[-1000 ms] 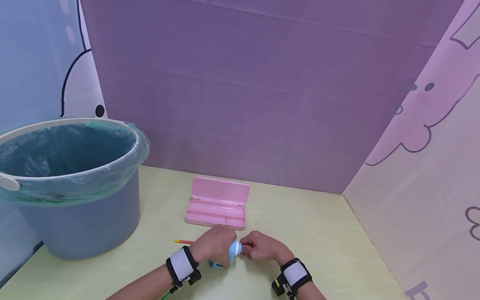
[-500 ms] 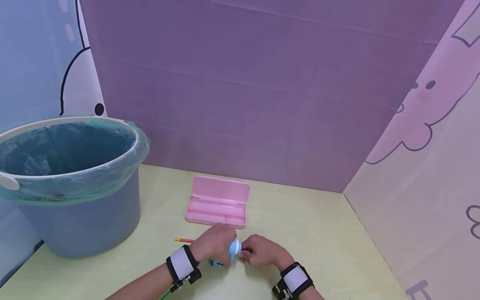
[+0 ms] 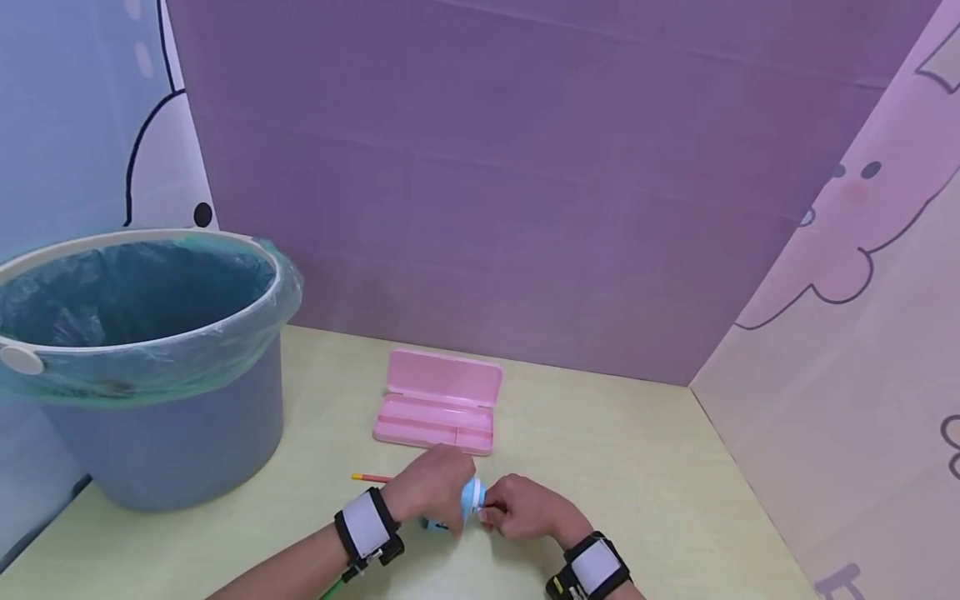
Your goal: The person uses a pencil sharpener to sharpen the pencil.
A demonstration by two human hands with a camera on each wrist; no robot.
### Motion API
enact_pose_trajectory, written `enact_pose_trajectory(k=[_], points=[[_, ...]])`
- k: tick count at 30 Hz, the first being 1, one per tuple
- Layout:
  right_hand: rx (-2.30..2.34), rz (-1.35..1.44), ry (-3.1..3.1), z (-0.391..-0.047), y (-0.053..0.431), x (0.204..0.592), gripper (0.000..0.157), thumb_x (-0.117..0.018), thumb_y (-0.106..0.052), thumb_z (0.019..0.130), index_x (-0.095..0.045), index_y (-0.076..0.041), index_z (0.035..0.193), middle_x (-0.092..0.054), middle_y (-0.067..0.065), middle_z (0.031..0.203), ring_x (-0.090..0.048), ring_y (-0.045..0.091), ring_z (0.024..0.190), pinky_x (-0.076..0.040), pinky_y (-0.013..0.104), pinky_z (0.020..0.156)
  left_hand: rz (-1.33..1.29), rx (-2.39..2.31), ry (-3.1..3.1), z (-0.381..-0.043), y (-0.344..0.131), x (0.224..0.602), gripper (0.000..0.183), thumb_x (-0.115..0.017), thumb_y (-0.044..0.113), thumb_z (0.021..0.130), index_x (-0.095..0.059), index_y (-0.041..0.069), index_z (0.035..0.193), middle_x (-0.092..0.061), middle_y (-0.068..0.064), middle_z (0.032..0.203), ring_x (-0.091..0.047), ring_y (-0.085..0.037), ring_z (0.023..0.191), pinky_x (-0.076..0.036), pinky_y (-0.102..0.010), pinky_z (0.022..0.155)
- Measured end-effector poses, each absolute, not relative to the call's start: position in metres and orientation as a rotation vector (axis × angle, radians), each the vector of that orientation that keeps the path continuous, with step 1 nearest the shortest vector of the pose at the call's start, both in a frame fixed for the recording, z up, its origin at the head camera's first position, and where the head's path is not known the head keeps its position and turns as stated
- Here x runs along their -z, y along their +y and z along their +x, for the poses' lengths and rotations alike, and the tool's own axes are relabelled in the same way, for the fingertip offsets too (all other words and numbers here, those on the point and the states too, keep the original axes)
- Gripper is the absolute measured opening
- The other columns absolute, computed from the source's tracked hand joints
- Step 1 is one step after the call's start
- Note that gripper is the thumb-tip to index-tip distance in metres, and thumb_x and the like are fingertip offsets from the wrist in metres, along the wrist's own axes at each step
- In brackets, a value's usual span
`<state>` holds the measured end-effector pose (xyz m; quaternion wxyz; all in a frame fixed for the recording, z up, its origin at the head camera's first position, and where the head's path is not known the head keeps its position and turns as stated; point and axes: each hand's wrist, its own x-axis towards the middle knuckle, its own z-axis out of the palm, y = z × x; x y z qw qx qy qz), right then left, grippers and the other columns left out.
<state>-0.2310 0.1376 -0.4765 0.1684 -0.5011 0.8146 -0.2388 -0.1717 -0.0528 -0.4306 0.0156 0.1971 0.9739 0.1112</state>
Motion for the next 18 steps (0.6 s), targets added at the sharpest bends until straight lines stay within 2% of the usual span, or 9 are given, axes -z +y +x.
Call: enact_pose_trajectory(k=[18], points=[[0.742,-1.517,2.187,-0.226,0.1411,0.4768,0.029,-0.053,-0.016,0.101,-0.065,-0.01,0.075,-0.041,-0.02,0.06,-0.035,-0.007,0.05,-0.03,0.011,0.05,0.635,-0.256,3.048,-0.1724,-0.0523,0.4302,0.041,-0.092,0.03,0.054,-0.054,0.017,0.063,-0.043,0.009,0.057,-0.044,-0.01,0.055,-0.035,-0.023,0.054]])
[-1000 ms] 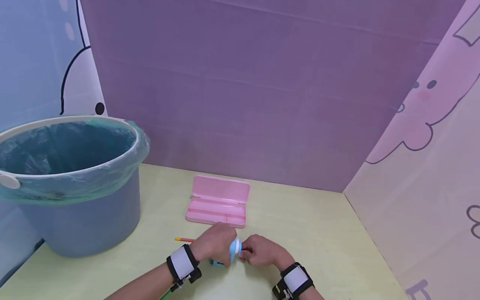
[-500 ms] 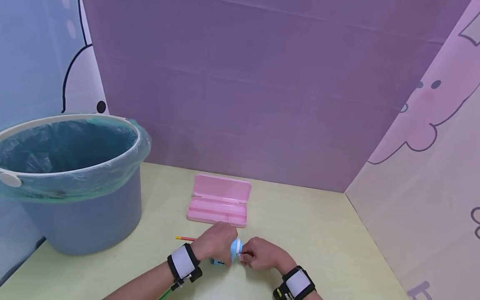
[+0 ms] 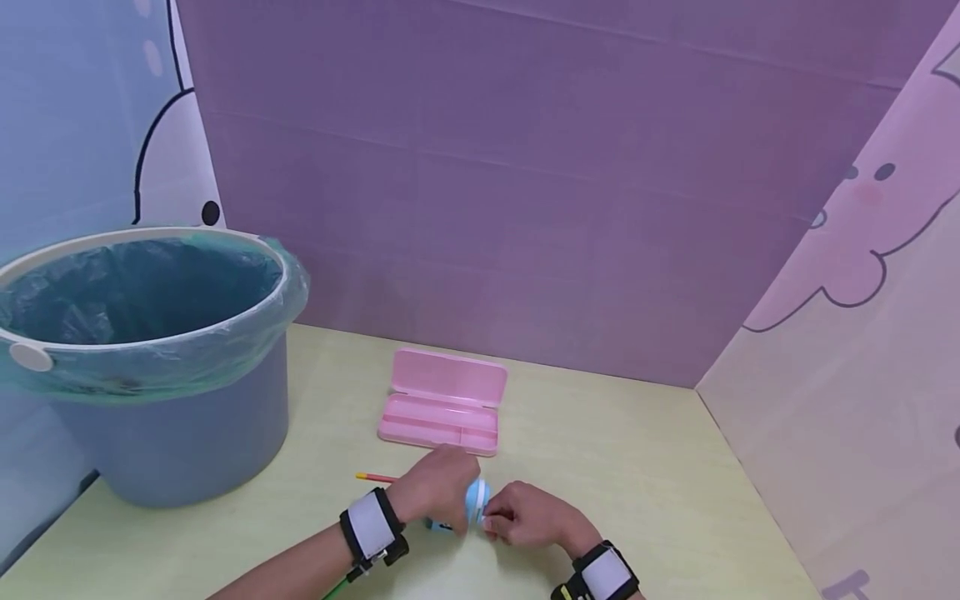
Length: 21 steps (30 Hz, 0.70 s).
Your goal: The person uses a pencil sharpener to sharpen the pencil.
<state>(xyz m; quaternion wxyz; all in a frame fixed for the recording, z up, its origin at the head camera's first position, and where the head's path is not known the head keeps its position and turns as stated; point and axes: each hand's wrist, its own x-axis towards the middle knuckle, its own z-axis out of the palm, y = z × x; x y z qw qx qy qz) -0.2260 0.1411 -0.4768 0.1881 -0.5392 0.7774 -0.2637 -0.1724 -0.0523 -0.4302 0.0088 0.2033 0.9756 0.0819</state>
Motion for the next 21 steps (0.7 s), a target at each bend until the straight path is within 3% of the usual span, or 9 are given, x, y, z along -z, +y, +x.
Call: enact_pose_trajectory(k=[21], points=[[0.906,-1.332,1.909,-0.215,0.147,0.469,0.034,-0.048,-0.018,0.104,-0.054,-0.005,0.073,-0.037,-0.009,0.053,-0.034,-0.002,0.043,-0.03,0.015,0.044,0.612,-0.191,3.098,-0.171,-0.051,0.431,0.042,-0.091,0.028,0.051,-0.052,0.017,0.062,-0.046,0.008,0.06,-0.045,-0.011,0.058,-0.037,-0.023,0.056]])
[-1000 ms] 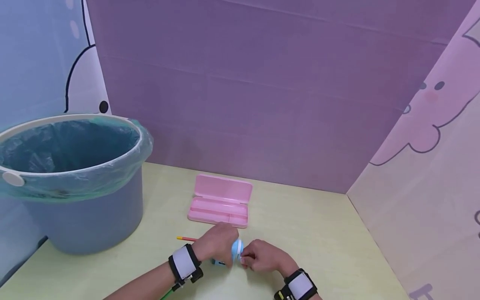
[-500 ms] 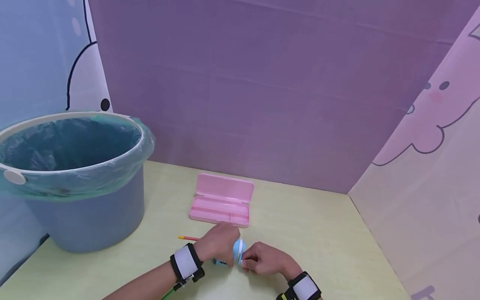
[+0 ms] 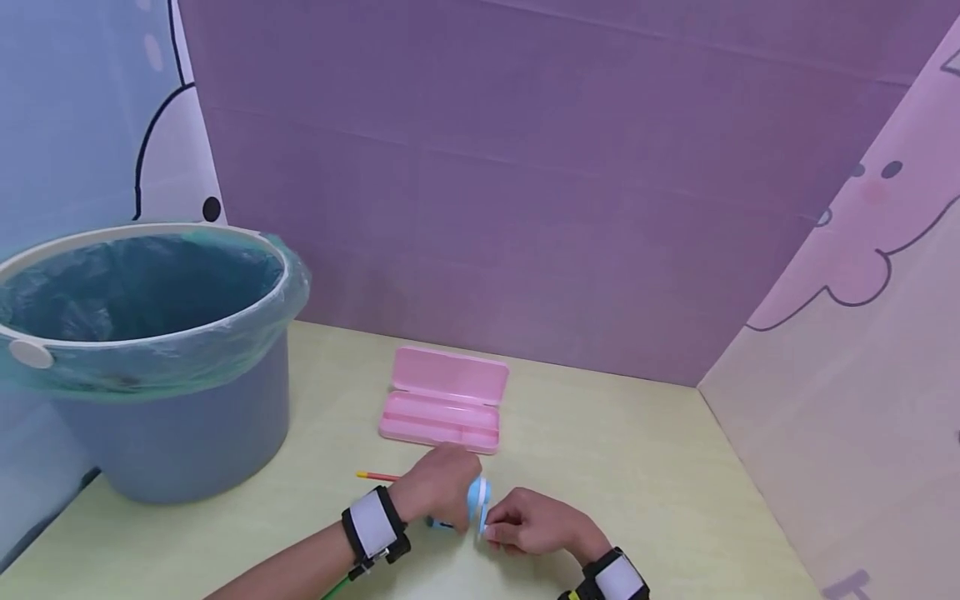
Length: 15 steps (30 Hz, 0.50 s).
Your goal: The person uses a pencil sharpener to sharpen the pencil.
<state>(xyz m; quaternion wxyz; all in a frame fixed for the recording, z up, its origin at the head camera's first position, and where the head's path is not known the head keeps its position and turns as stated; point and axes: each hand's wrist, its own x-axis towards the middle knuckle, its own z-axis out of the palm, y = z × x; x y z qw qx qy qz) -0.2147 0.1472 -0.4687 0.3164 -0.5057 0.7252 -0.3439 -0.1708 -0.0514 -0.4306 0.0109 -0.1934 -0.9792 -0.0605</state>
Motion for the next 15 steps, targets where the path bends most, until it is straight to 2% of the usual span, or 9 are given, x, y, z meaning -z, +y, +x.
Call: enact_pose_trajectory(k=[5,15], points=[[0.92,-1.265,1.871,-0.2156,0.1491,0.4666,0.034,-0.048,-0.019,0.104,-0.054,-0.005,0.073,-0.038,-0.005,0.052,-0.035,0.001,0.04,-0.03,0.018,0.039,-0.583,0.194,-3.064,-0.1726,-0.0497,0.4317,0.042,-0.092,0.029,0.051,-0.053,0.017,0.063,-0.047,0.007,0.061,-0.046,-0.011,0.058,-0.037,-0.024,0.054],[0.975,-1.219,1.78,-0.2152,0.152,0.4602,0.034,-0.047,-0.018,0.104,-0.056,-0.002,0.076,-0.038,0.003,0.053,-0.035,0.005,0.043,-0.031,0.02,0.041,-0.569,0.195,-3.107,-0.1741,-0.0481,0.4323,0.044,-0.093,0.03,0.052,-0.054,0.017,0.066,-0.049,0.007,0.064,-0.046,-0.011,0.06,-0.038,-0.024,0.055]])
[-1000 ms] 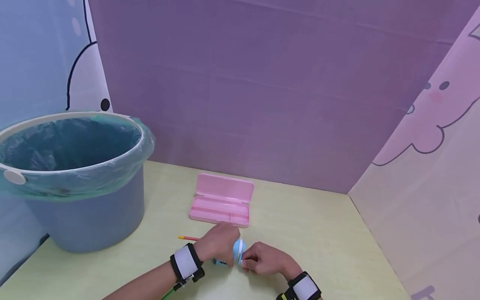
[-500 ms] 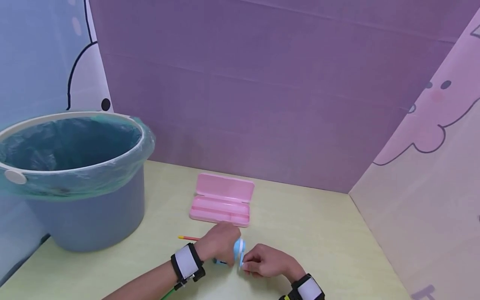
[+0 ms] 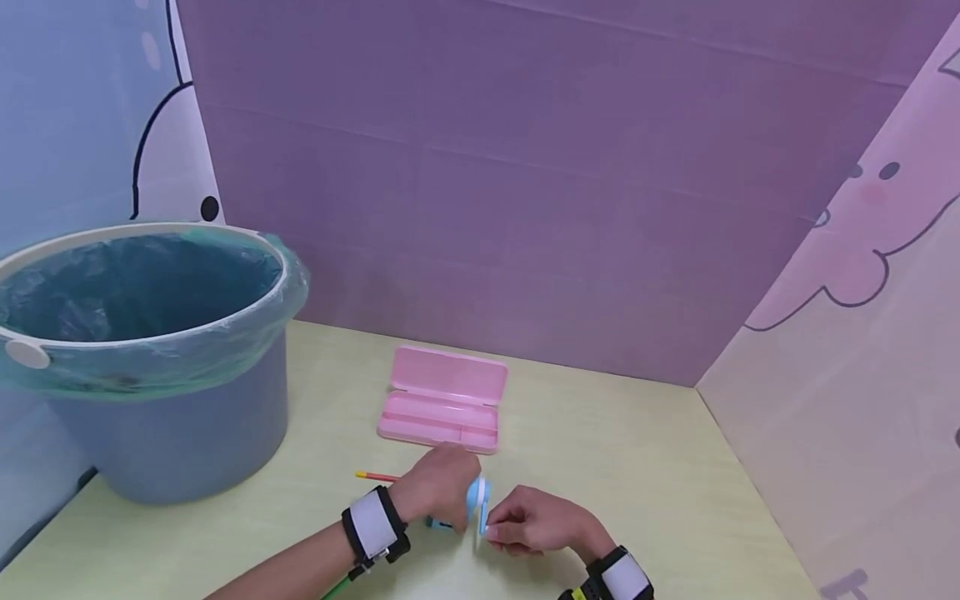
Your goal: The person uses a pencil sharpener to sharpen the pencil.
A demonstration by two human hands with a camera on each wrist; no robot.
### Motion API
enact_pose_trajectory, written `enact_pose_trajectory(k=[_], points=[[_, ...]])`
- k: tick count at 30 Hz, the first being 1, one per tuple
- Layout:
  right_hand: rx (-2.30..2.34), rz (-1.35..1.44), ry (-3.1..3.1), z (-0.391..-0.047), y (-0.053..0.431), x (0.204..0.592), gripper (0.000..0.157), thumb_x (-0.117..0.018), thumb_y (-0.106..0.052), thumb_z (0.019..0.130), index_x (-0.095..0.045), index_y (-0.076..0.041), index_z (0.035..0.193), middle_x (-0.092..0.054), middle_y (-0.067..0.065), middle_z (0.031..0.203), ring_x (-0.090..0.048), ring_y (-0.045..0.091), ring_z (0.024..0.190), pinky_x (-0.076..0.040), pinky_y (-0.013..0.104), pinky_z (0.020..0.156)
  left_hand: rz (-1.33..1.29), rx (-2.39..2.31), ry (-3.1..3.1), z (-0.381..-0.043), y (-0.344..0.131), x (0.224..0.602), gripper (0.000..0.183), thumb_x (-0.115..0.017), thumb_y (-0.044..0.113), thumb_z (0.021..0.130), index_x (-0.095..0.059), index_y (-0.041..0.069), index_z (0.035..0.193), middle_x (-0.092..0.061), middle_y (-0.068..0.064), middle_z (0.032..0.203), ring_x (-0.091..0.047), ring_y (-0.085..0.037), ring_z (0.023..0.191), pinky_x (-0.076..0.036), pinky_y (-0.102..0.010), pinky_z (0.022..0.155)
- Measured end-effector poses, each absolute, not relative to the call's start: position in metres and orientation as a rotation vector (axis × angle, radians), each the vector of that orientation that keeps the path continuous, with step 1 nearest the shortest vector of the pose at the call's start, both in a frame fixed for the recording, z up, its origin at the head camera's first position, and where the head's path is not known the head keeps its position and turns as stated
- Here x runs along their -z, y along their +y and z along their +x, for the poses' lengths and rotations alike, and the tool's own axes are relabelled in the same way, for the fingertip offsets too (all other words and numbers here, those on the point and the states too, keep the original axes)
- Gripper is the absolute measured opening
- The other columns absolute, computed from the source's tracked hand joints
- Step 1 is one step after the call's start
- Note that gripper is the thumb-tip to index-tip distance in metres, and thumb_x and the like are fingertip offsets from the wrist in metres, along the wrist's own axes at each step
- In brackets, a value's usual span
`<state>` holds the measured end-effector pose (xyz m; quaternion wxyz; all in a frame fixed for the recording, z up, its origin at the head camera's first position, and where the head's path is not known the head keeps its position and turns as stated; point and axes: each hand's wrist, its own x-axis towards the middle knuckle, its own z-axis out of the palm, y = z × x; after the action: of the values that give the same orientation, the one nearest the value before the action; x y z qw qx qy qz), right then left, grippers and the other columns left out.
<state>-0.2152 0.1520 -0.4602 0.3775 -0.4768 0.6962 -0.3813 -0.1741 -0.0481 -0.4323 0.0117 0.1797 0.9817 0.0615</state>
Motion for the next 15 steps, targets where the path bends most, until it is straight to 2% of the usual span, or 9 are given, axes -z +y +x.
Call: enact_pose_trajectory(k=[15], points=[[1.006,-1.227,1.744,-0.2159,0.1518,0.4585,0.032,-0.047,-0.016,0.104,-0.055,-0.001,0.077,-0.036,0.007,0.054,-0.035,0.005,0.043,-0.03,0.021,0.04,0.541,-0.185,3.058,-0.1735,-0.0488,0.4315,0.046,-0.095,0.033,0.051,-0.054,0.017,0.066,-0.046,0.007,0.062,-0.046,-0.011,0.059,-0.038,-0.024,0.053]])
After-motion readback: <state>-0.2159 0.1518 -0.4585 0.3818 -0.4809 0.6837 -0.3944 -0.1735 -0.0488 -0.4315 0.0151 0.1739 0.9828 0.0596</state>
